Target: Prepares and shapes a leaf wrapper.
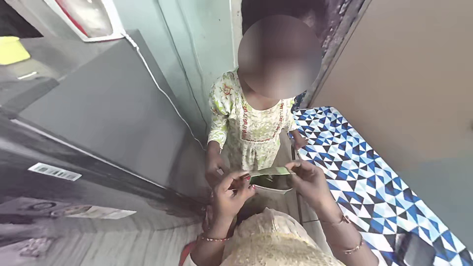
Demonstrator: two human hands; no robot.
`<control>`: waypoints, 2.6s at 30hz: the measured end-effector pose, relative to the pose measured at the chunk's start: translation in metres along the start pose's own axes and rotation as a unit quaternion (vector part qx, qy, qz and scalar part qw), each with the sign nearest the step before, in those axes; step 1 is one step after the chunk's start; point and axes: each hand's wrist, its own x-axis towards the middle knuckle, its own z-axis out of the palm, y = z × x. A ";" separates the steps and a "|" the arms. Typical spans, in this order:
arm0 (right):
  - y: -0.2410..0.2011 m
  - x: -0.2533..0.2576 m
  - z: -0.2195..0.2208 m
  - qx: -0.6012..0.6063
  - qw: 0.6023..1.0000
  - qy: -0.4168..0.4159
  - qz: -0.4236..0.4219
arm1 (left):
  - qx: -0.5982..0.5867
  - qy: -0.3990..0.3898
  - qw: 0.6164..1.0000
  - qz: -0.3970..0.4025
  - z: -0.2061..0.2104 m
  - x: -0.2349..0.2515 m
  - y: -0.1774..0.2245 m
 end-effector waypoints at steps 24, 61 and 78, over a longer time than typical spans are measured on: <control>0.021 0.016 -0.027 -0.067 0.988 0.012 -0.142 | 0.107 -0.006 0.994 0.034 0.008 -0.026 -0.022; 0.111 0.002 -0.085 0.034 0.996 0.000 0.085 | 0.105 -0.102 0.985 -0.093 0.074 -0.059 -0.003; 0.119 -0.001 -0.099 0.030 0.998 -0.012 0.054 | 0.211 -0.258 0.939 -0.085 0.057 -0.033 0.005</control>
